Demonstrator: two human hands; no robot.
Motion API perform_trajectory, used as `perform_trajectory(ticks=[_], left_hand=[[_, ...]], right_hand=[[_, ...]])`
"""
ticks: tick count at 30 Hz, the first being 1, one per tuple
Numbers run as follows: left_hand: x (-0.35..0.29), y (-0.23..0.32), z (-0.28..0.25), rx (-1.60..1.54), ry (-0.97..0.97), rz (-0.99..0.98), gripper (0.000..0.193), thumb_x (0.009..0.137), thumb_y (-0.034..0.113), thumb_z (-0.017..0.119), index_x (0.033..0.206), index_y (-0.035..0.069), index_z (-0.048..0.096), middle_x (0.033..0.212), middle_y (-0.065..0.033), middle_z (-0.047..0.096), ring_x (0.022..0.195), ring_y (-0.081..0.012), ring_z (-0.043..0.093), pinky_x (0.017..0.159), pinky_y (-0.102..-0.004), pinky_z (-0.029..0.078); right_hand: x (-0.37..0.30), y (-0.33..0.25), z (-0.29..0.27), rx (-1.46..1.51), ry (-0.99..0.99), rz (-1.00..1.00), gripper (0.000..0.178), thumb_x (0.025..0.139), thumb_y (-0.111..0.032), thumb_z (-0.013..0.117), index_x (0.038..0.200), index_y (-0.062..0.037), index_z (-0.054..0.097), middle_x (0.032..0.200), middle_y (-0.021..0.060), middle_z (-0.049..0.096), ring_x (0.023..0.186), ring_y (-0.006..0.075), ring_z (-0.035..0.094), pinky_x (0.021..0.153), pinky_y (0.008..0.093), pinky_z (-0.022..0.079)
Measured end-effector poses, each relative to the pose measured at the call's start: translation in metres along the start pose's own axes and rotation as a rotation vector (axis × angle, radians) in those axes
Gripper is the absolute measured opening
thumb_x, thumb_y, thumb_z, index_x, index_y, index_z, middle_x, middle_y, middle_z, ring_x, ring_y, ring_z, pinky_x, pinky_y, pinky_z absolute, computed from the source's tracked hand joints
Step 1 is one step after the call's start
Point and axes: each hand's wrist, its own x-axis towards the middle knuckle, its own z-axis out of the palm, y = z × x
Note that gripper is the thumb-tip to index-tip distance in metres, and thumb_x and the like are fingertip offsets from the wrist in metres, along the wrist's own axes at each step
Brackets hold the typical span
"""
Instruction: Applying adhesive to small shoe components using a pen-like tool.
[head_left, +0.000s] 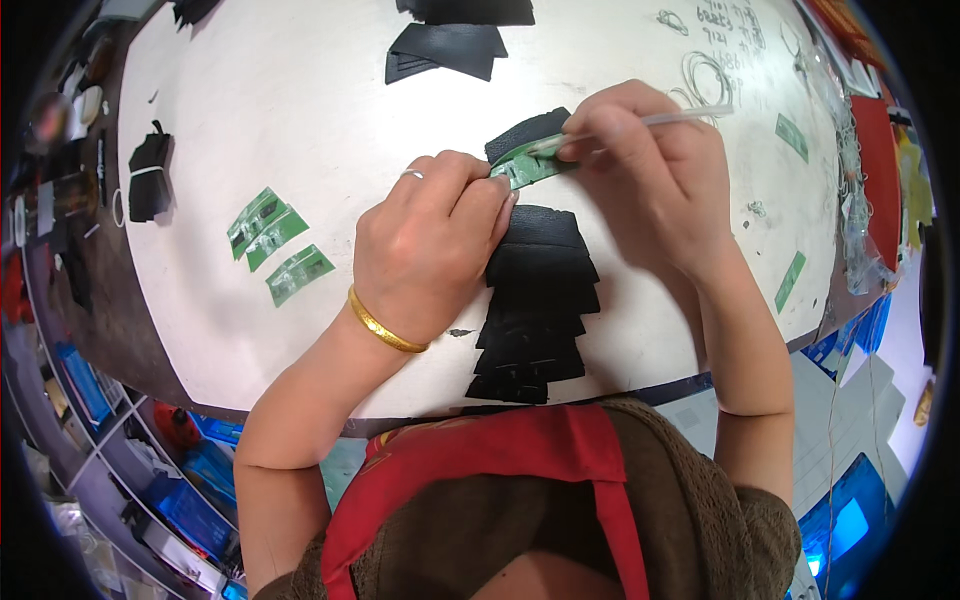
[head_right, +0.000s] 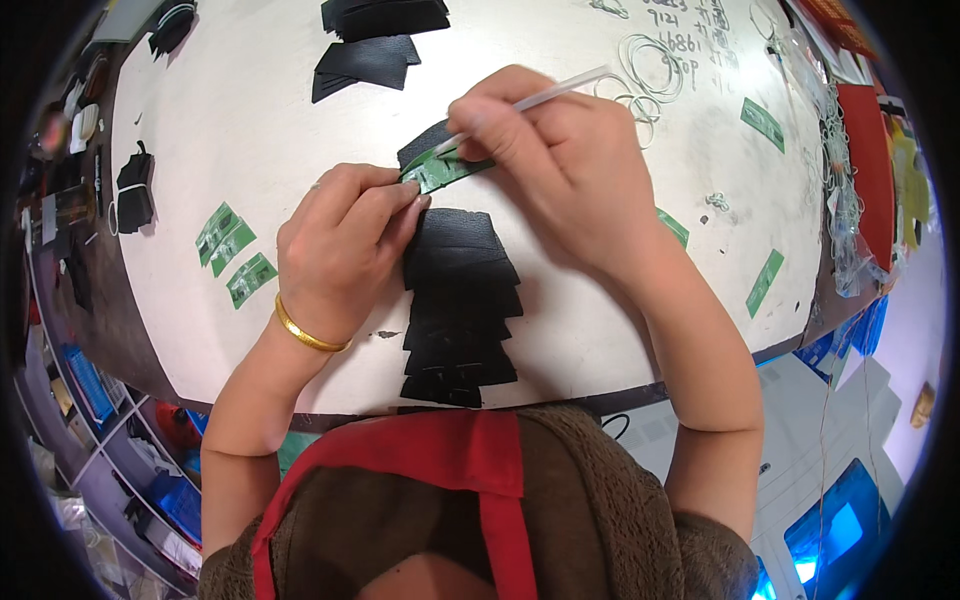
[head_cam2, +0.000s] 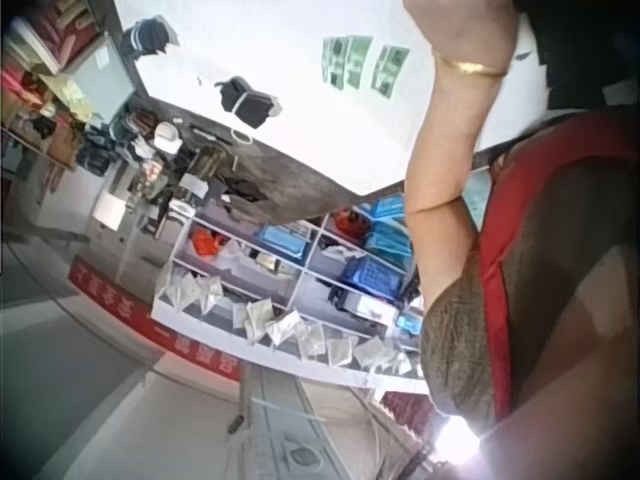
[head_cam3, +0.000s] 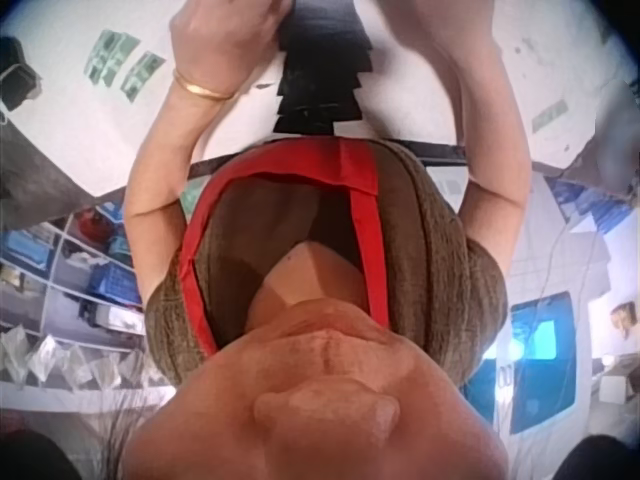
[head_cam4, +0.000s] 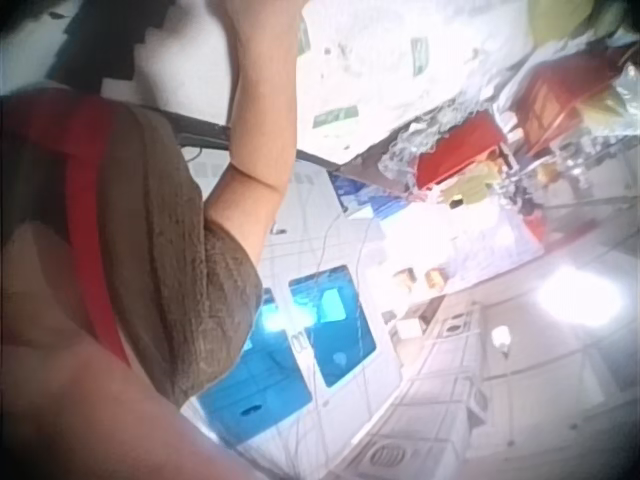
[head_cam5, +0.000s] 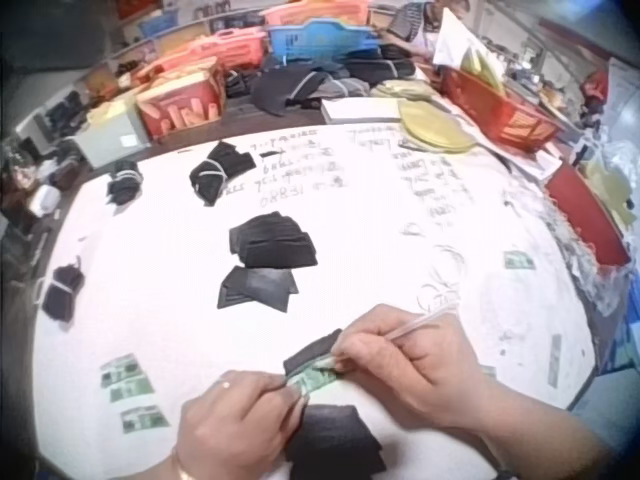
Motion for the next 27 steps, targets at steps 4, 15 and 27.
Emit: perform_trajectory(ticks=[4, 15, 27], left_hand=[[0.002, 0.001, -0.004, -0.018, -0.021, -0.01, 0.018, 0.079, 0.003, 0.085, 0.092, 0.004, 0.074, 0.092, -0.0072, 0.07, 0.078, -0.0241, 0.07, 0.065, -0.034, 0.057], [0.003, 0.0, -0.005, 0.016, -0.085, 0.022, 0.015, 0.083, 0.001, 0.079, 0.093, 0.005, 0.069, 0.091, -0.0069, 0.065, 0.074, -0.0254, 0.068, 0.06, -0.0354, 0.055], [0.004, 0.0, -0.004, 0.001, -0.104, 0.021, 0.015, 0.084, 0.002, 0.078, 0.093, 0.006, 0.067, 0.09, -0.0065, 0.063, 0.072, -0.0253, 0.067, 0.059, -0.0356, 0.053]], right_hand=[[0.01, -0.003, 0.01, -0.294, -0.142, -0.274, 0.025, 0.106, -0.022, 0.065, 0.099, 0.0001, 0.073, 0.092, 0.0103, 0.074, 0.079, 0.0204, 0.072, 0.07, 0.0318, 0.055], [0.007, -0.007, 0.009, -0.26, -0.035, -0.264, 0.019, 0.101, -0.025, 0.071, 0.093, -0.008, 0.071, 0.067, 0.0059, 0.065, 0.059, 0.0265, 0.066, 0.056, 0.0353, 0.051], [-0.001, 0.001, 0.011, -0.326, 0.012, -0.295, 0.014, 0.097, -0.019, 0.075, 0.091, -0.0078, 0.069, 0.077, 0.0055, 0.068, 0.063, 0.0256, 0.067, 0.054, 0.0358, 0.051]])
